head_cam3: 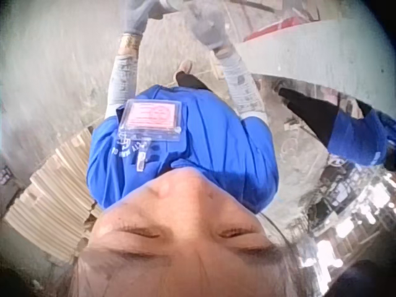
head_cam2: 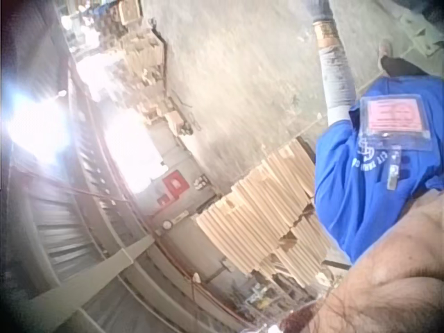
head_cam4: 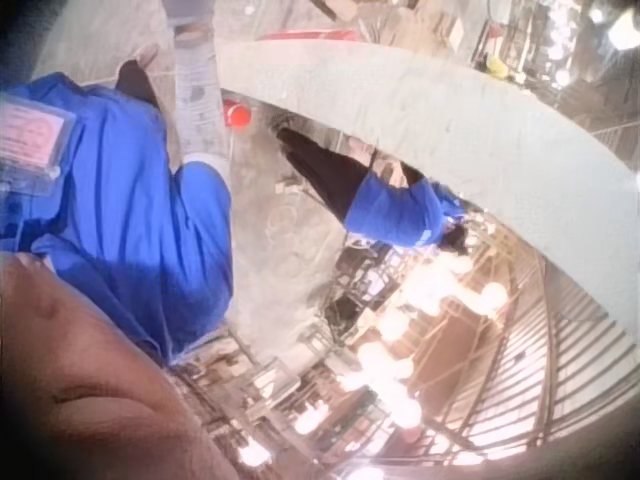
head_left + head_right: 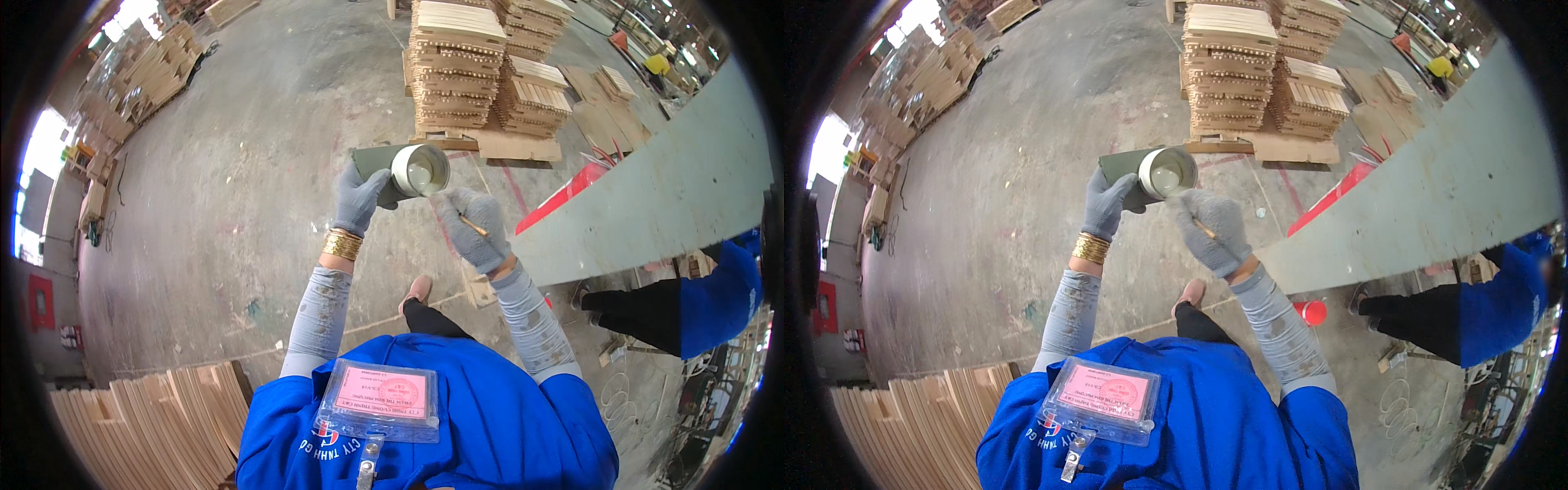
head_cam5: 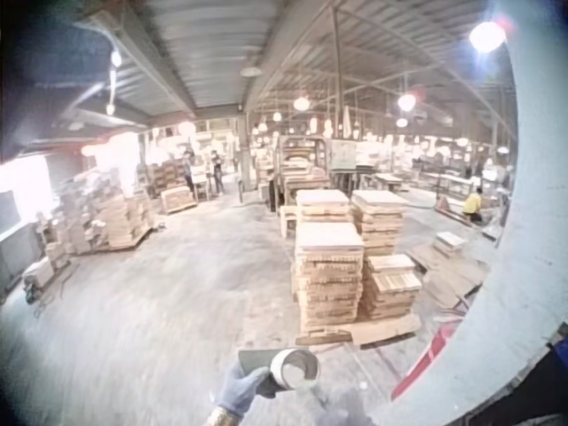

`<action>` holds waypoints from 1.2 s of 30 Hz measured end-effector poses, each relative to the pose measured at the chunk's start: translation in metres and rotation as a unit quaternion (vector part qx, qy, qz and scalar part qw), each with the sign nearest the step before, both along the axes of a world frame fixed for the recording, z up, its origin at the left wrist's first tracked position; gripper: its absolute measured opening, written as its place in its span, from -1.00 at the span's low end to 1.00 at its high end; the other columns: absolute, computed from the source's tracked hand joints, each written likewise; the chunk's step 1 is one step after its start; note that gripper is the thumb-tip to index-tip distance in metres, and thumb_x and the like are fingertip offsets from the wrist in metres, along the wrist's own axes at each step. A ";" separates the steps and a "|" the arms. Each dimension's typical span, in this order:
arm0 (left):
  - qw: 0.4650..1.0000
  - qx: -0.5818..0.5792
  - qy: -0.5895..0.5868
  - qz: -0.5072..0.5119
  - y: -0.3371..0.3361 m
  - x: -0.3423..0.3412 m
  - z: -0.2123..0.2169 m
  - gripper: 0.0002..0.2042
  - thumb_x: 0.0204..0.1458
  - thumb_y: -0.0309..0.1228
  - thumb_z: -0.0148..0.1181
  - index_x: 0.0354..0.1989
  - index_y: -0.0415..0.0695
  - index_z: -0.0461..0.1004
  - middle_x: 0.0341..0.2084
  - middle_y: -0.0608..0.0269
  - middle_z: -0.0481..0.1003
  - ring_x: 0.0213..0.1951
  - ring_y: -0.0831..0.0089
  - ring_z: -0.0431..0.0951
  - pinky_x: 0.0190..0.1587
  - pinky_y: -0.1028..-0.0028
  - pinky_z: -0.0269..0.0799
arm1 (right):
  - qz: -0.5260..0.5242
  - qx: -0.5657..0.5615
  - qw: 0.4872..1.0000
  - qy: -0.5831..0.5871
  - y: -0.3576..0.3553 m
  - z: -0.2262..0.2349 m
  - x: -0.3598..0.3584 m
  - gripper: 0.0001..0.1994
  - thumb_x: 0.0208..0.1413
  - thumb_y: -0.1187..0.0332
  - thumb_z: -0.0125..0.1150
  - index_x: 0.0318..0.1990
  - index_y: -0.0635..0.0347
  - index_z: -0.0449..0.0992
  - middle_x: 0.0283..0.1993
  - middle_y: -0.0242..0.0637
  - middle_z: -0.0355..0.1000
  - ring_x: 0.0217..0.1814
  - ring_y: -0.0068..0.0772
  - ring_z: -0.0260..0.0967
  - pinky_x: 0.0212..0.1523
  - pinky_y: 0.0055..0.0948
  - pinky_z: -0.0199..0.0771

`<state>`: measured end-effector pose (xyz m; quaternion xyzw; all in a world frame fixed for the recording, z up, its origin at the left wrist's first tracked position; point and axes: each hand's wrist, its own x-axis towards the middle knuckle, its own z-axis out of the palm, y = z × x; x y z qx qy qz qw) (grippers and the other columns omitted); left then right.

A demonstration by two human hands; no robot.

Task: The person sits on the floor and pours a liquid from a plastic bottle into a small container, then uses a drill with a mixing attachment to stir the contents. After mixing, the person stands up, walks through a workshop, and places the container on a workbench.

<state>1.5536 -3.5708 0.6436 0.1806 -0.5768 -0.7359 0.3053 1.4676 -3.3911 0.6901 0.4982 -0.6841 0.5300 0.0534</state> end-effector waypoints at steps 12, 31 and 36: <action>0.996 0.077 0.016 -0.050 -0.045 -0.154 -0.016 -0.69 0.08 -0.48 0.12 -0.01 -0.27 0.29 -0.28 0.05 0.52 -0.46 0.26 0.61 -0.58 0.41 0.57 | -0.045 0.006 0.998 -0.047 -0.043 -0.002 -0.152 -0.89 0.10 0.41 0.12 -0.36 0.23 0.54 -0.45 -0.09 0.45 -0.40 -0.07 0.40 -0.40 -0.26 0.36; 0.982 0.078 0.008 -0.171 -0.144 -0.307 -0.017 -0.68 0.10 -0.42 0.10 -0.03 -0.32 0.28 -0.42 0.05 0.52 -0.53 0.31 0.57 -0.57 0.43 0.53 | -0.024 0.121 0.989 0.079 -0.107 0.013 -0.267 -0.84 0.09 0.33 0.11 -0.28 0.21 0.53 -0.41 -0.17 0.44 -0.37 -0.10 0.42 -0.41 -0.24 0.37; 0.970 0.070 -0.043 -0.228 -0.202 -0.348 -0.019 -0.74 0.06 -0.43 0.11 -0.11 -0.31 0.37 -0.51 0.09 0.51 -0.61 0.35 0.53 -0.57 0.43 0.51 | -0.134 0.178 0.973 0.065 -0.159 0.000 -0.304 -0.84 -0.01 0.47 0.15 -0.23 0.20 0.50 -0.36 -0.15 0.45 -0.33 -0.18 0.44 -0.37 -0.29 0.35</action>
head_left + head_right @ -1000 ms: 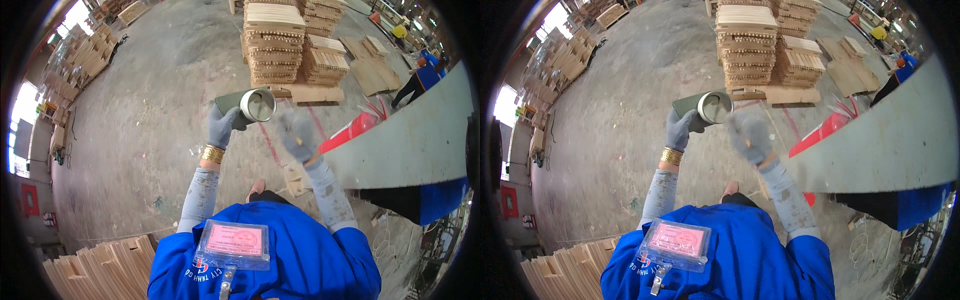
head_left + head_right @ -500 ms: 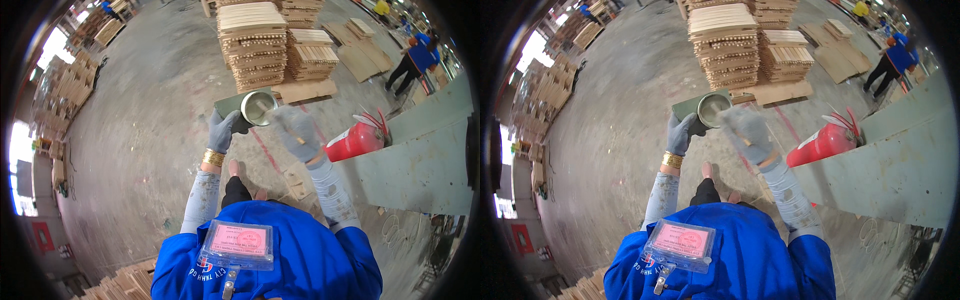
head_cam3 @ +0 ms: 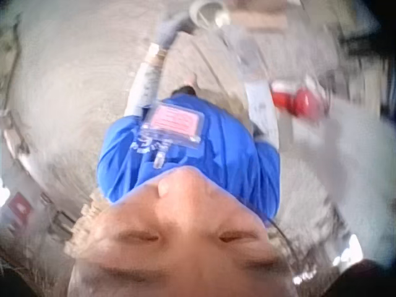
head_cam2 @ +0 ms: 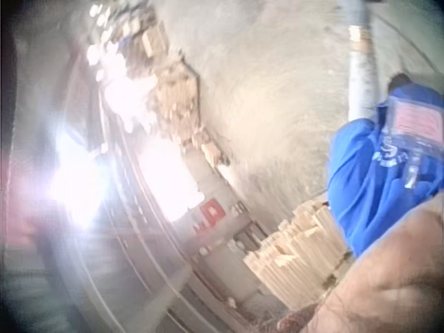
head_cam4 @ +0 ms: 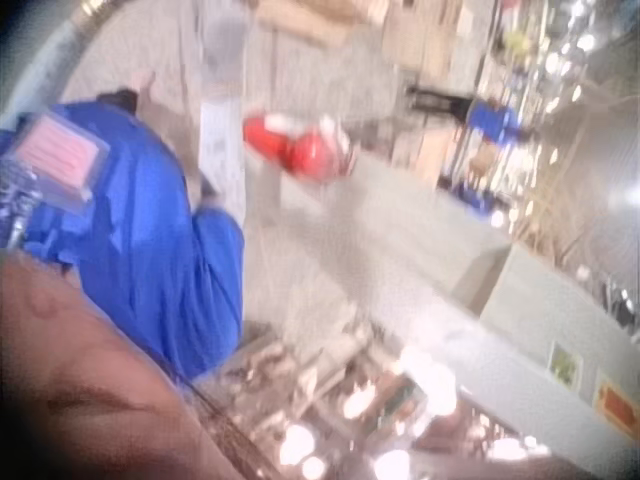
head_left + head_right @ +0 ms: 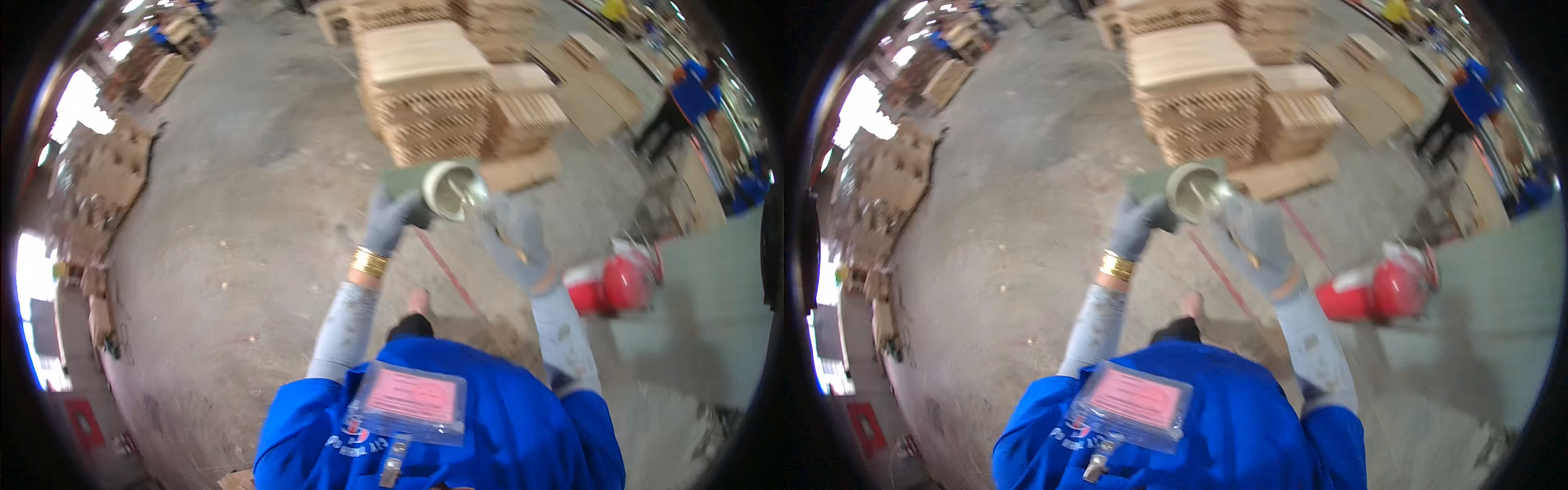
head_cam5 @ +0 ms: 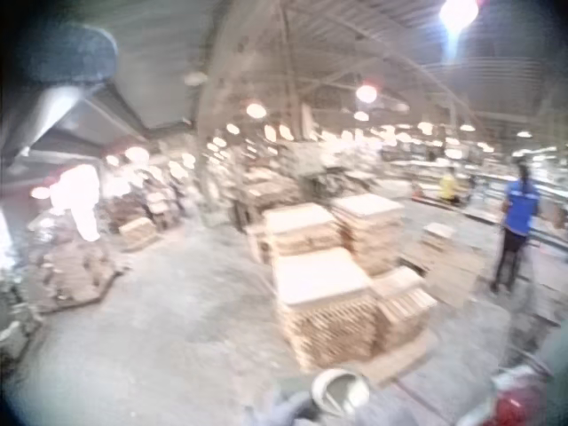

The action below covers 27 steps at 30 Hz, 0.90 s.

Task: The person sits on the floor and pours a liquid from a plastic bottle into a small container, then uses a drill with a mixing attachment to stir the contents. After mixing, the person stands up, walks through a workshop, and places the container on a workbench.

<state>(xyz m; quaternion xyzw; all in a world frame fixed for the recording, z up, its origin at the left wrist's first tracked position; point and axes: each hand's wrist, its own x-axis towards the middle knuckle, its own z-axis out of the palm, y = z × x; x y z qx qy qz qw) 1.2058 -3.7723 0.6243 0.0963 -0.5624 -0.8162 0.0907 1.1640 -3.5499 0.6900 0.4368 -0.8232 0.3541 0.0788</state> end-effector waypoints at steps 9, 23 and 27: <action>0.999 0.020 0.019 -0.030 -0.062 -0.059 0.027 -0.61 0.04 -0.39 0.18 0.01 -0.28 0.29 -0.39 0.11 0.52 -0.57 0.40 0.57 -0.58 0.46 0.52 | -0.010 0.039 0.999 -0.034 -0.053 0.032 -0.024 -0.84 -0.02 0.45 0.09 -0.27 0.23 0.53 -0.29 -0.05 0.47 -0.21 -0.03 0.44 -0.16 -0.24 0.42; 0.992 -0.006 0.049 -0.115 -0.009 -0.215 0.016 -0.67 0.03 -0.50 0.18 -0.02 -0.25 0.31 -0.25 0.20 0.51 -0.27 0.48 0.55 -0.26 0.50 0.52 | -0.164 -0.013 0.985 0.053 -0.001 0.005 -0.125 -0.88 0.02 0.43 0.13 -0.28 0.21 0.50 -0.42 -0.10 0.41 -0.41 -0.07 0.38 -0.42 -0.24 0.37; 0.985 -0.049 0.043 -0.159 0.021 -0.266 0.011 -0.67 0.03 -0.53 0.17 -0.02 -0.27 0.32 -0.22 0.23 0.50 -0.19 0.53 0.51 -0.15 0.53 0.47 | -0.224 -0.075 0.971 0.027 0.018 0.004 -0.171 -0.88 0.05 0.39 0.13 -0.30 0.22 0.50 -0.45 -0.12 0.41 -0.47 -0.09 0.39 -0.46 -0.25 0.36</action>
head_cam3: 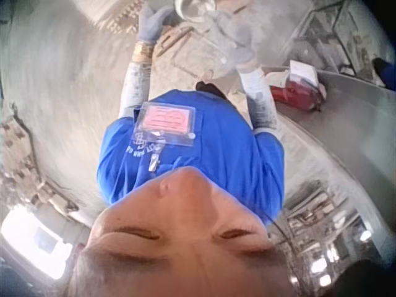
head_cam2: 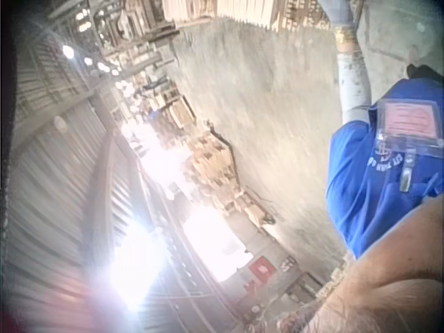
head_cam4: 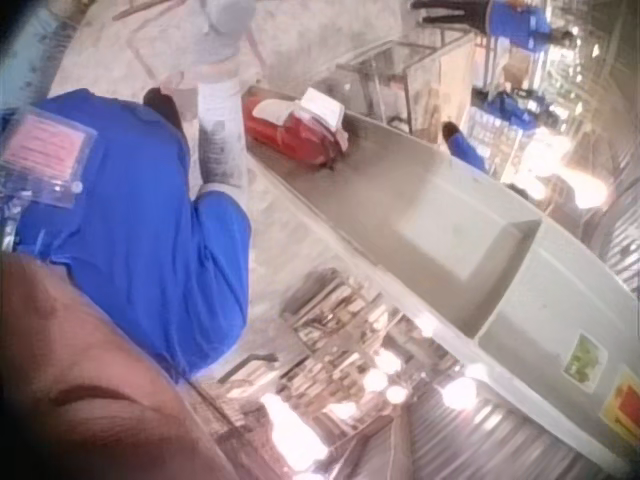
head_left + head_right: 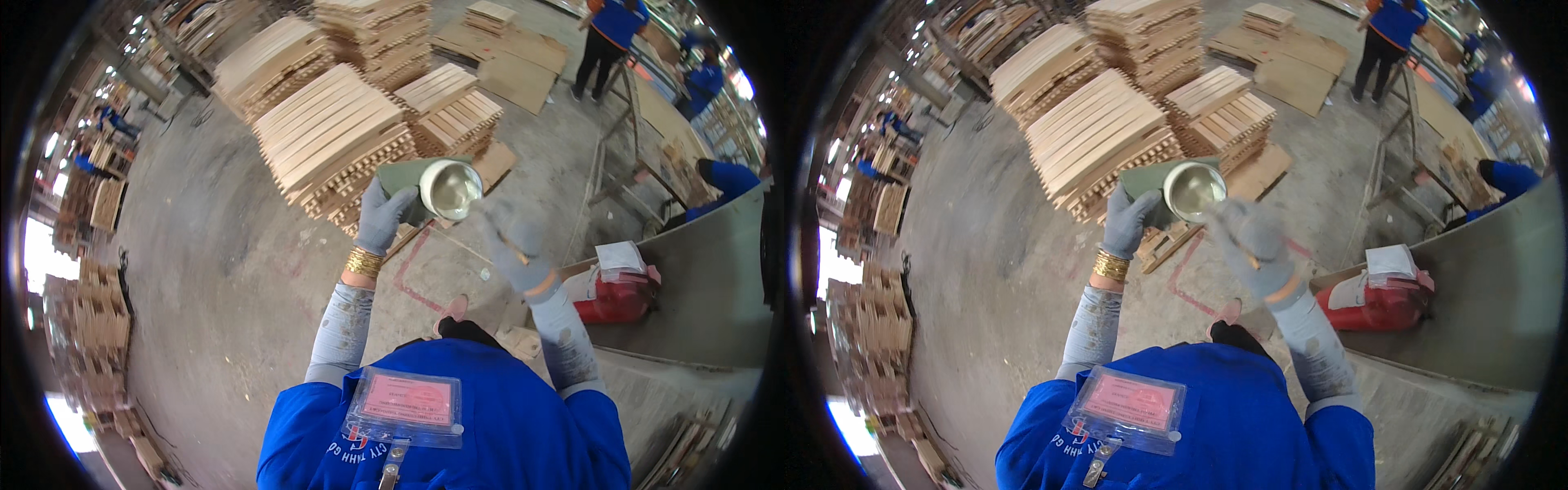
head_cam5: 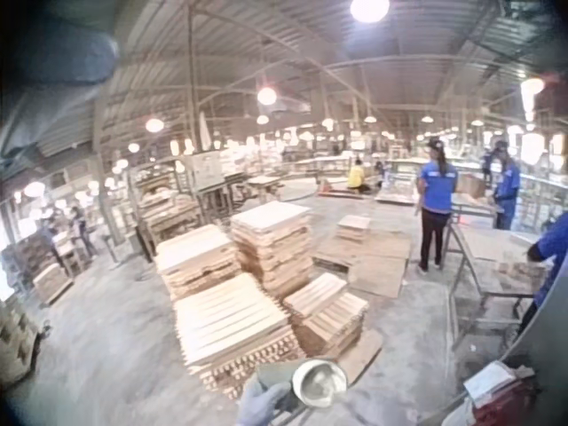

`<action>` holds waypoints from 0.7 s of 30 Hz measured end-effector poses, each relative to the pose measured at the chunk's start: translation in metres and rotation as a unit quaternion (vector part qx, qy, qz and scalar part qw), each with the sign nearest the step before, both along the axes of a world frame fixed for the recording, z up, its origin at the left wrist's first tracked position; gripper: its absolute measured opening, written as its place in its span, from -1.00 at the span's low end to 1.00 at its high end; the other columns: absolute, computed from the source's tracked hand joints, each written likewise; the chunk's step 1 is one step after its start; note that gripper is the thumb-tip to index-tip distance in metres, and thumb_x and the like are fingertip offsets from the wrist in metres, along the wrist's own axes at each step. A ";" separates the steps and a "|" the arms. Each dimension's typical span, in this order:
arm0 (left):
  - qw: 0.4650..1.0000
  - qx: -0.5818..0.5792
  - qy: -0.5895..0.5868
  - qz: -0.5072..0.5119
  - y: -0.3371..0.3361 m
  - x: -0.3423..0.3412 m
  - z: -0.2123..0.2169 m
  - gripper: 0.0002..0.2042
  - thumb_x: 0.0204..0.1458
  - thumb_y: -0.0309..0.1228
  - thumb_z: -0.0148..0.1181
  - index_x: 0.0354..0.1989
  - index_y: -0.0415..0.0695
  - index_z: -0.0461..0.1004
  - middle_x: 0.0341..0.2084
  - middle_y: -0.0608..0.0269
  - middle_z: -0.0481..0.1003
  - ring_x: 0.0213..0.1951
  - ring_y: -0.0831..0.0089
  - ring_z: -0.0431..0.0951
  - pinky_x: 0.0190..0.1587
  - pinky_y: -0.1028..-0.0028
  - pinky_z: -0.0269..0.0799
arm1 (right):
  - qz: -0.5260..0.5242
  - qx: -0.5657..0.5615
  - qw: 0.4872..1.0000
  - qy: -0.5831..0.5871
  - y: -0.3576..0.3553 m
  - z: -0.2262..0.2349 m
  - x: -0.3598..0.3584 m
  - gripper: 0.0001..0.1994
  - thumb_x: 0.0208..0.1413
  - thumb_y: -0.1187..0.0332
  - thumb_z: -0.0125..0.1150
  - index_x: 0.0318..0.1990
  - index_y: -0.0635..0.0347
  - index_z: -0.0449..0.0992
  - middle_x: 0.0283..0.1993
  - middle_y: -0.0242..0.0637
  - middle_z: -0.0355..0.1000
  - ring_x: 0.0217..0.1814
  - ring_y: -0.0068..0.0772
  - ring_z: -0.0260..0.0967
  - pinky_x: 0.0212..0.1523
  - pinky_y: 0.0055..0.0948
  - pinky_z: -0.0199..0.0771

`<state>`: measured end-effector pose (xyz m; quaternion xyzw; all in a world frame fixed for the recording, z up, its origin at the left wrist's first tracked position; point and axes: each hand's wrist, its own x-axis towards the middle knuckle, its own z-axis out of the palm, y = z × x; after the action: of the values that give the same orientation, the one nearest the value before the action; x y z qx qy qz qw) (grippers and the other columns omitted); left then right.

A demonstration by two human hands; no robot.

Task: The person sits on the floor and pours a liquid from a plastic bottle into a small container, then uses a drill with a mixing attachment to stir the contents. After mixing, the person stands up, walks through a workshop, and places the container on a workbench.

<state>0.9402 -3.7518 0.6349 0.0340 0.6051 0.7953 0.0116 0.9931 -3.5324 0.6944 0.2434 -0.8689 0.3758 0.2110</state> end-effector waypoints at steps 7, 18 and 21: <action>0.998 0.012 0.010 -0.061 0.045 -0.080 0.000 -0.68 0.03 -0.53 0.14 -0.03 -0.30 0.29 -0.31 0.15 0.50 -0.45 0.47 0.55 -0.53 0.49 0.53 | -0.036 -0.035 0.999 0.013 0.032 0.000 -0.056 -0.86 0.09 0.40 0.12 -0.45 0.26 0.48 -0.55 -0.17 0.37 -0.53 -0.15 0.36 -0.52 -0.30 0.31; 0.989 0.010 0.003 -0.147 0.102 -0.219 -0.012 -0.66 0.04 -0.52 0.13 -0.01 -0.30 0.28 -0.26 0.13 0.49 -0.44 0.44 0.57 -0.58 0.52 0.56 | -0.133 -0.117 0.984 -0.025 0.077 -0.015 -0.164 -0.90 0.07 0.48 0.16 -0.43 0.33 0.51 -0.59 -0.19 0.34 -0.58 -0.34 0.31 -0.52 -0.42 0.26; 0.980 0.002 0.012 -0.200 0.111 -0.267 -0.015 -0.66 0.03 -0.52 0.14 -0.01 -0.29 0.30 -0.26 0.16 0.50 -0.41 0.44 0.57 -0.55 0.51 0.56 | -0.105 -0.205 0.970 -0.078 0.071 -0.006 -0.199 -0.92 0.04 0.51 0.14 -0.36 0.34 0.52 -0.56 -0.11 0.37 -0.57 -0.30 0.35 -0.53 -0.41 0.28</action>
<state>0.6729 -3.6405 0.6197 0.1638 0.5843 0.7779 0.1634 0.7938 -3.4617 0.6883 0.0720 -0.8078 0.5394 0.2265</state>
